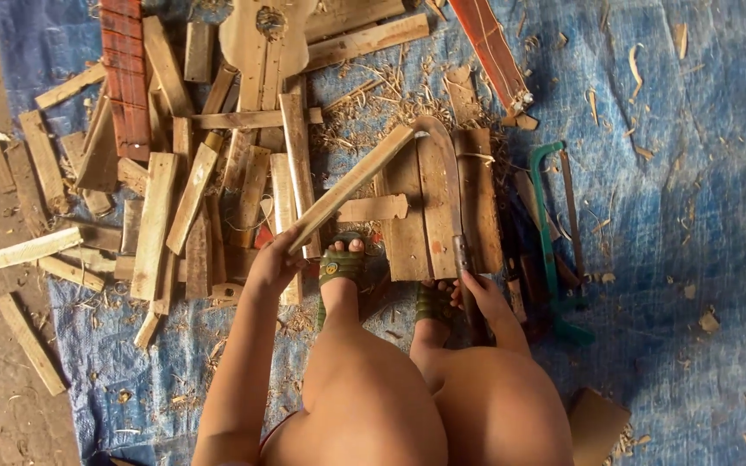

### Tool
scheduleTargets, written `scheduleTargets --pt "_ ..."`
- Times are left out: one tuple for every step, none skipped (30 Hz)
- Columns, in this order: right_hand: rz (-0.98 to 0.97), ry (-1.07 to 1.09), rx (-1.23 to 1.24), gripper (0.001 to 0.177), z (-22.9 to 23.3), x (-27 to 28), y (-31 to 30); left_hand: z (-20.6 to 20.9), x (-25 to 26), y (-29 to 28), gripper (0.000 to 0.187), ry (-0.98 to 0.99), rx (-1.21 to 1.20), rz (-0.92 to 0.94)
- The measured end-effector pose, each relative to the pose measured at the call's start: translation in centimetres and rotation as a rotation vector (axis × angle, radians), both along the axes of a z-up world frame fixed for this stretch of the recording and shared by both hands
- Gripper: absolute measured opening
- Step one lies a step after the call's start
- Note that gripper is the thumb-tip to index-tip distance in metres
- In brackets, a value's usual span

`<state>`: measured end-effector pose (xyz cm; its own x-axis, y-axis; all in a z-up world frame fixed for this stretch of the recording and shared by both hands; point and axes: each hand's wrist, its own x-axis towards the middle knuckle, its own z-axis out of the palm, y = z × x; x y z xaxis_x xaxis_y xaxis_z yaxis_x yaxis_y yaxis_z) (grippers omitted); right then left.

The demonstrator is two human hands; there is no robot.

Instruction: Shaping and smoothing wooden components using a hand rasp and a small knife on a floor workspace.

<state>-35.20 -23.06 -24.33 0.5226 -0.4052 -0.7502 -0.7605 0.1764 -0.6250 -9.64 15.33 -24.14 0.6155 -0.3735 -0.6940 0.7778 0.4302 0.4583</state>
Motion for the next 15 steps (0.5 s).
scheduleTargets --pt "0.009 -0.002 0.001 0.058 0.4 0.1 0.1 -0.1 -0.1 0.5 0.028 -0.002 0.001 0.009" --pt "0.024 0.001 -0.011 0.060 0.7 0.2 0.2 -0.3 -0.3 1.0 0.027 -0.031 -0.015 0.029" --pt "0.039 0.004 -0.024 0.062 1.0 0.3 0.3 -0.5 -0.4 1.5 0.027 -0.061 -0.031 0.048" --pt "0.051 0.006 -0.023 0.062 1.6 0.3 0.5 0.8 -0.4 2.0 0.027 -0.059 -0.030 0.060" --pt "0.080 0.041 -0.066 0.065 2.1 0.4 0.6 2.1 -0.3 2.5 0.026 -0.091 -0.042 0.080" --pt "0.115 0.077 -0.106 0.069 2.7 0.5 0.9 3.4 -0.3 3.2 0.026 -0.121 -0.050 0.104" --pt "0.132 0.079 -0.102 0.069 5.0 1.2 1.9 2.3 -0.4 3.8 0.026 -0.119 -0.045 0.121" --pt "0.167 0.147 -0.163 0.074 7.2 2.1 2.9 1.1 -0.6 4.6 0.026 -0.157 -0.031 0.126" --pt "0.203 0.213 -0.226 0.079 9.4 2.9 4.1 -0.1 -0.8 5.6 0.025 -0.194 -0.017 0.131" --pt "0.232 0.208 -0.222 0.079 9.3 3.1 4.2 -0.3 -0.7 6.0 0.025 -0.196 -0.007 0.159" --pt "0.276 0.286 -0.294 0.089 9.1 3.3 4.4 -0.5 -0.6 6.4 0.024 -0.212 -0.005 0.188" --pt "0.324 0.367 -0.370 0.099 9.1 3.3 4.3 -0.9 -0.9 6.8 0.023 -0.220 -0.004 0.221" --pt "0.359 0.367 -0.370 0.099 9.2 3.4 4.8 -1.3 -1.0 6.8 0.023 -0.214 0.006 0.253" --pt "0.336 0.355 -0.390 0.098 9.2 3.6 5.3 -1.8 -1.0 6.8 0.027 -0.176 0.021 0.272" --pt "0.314 0.342 -0.409 0.097 9.1 3.8 5.8 -2.4 -0.9 6.9 0.031 -0.138 0.036 0.290"
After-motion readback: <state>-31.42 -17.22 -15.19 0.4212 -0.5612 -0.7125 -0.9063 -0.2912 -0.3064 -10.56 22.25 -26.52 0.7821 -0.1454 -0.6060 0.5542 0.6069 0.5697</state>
